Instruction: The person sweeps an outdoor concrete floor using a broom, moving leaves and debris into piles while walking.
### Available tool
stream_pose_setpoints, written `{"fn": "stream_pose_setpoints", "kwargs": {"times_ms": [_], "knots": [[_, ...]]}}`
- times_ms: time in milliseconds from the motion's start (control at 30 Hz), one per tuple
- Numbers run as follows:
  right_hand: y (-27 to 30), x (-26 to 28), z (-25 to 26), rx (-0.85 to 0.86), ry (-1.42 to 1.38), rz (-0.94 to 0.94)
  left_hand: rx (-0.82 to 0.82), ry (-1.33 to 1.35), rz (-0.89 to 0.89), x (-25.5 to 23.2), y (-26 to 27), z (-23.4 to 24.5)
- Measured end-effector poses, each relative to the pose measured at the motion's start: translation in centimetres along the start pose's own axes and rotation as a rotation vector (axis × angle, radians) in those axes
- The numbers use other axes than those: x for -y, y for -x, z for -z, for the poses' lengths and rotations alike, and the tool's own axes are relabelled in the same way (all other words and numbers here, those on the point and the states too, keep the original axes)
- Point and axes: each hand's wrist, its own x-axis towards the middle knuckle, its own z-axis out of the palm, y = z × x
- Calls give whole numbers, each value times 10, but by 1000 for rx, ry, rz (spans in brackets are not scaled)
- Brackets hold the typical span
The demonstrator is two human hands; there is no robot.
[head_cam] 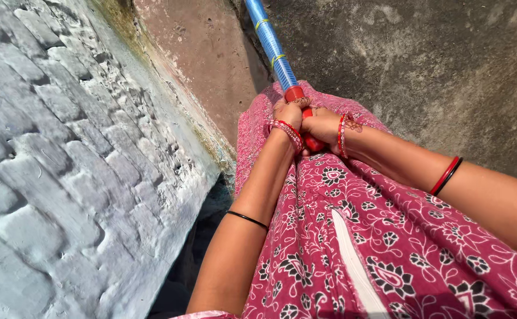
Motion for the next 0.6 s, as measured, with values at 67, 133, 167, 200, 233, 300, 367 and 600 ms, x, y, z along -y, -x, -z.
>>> {"fn": "stream_pose_setpoints", "kwargs": {"times_ms": [67, 133, 167, 200, 233, 300, 367, 600], "knots": [[2, -19, 9, 55, -35, -5, -58, 23, 148, 15, 15, -6], [-6, -32, 23, 77, -87, -52, -65, 62, 357, 27, 14, -13], [-9, -41, 30, 75, -124, -108, -47, 52, 363, 35, 8, -18], [-18, -45, 37, 76, -162, -163, -29, 42, 369, 44, -2, -22], [-25, -50, 42, 71, -208, -175, -15, 29, 393, 57, -11, -24], [-35, -65, 49, 66, -308, -213, 124, -59, 461, 73, -37, -30], [-42, -66, 56, -27, -392, -206, 312, -87, 552, 81, -59, -39], [-10, -38, 32, -276, -244, 40, 450, -76, 335, 31, -45, -40]]}}
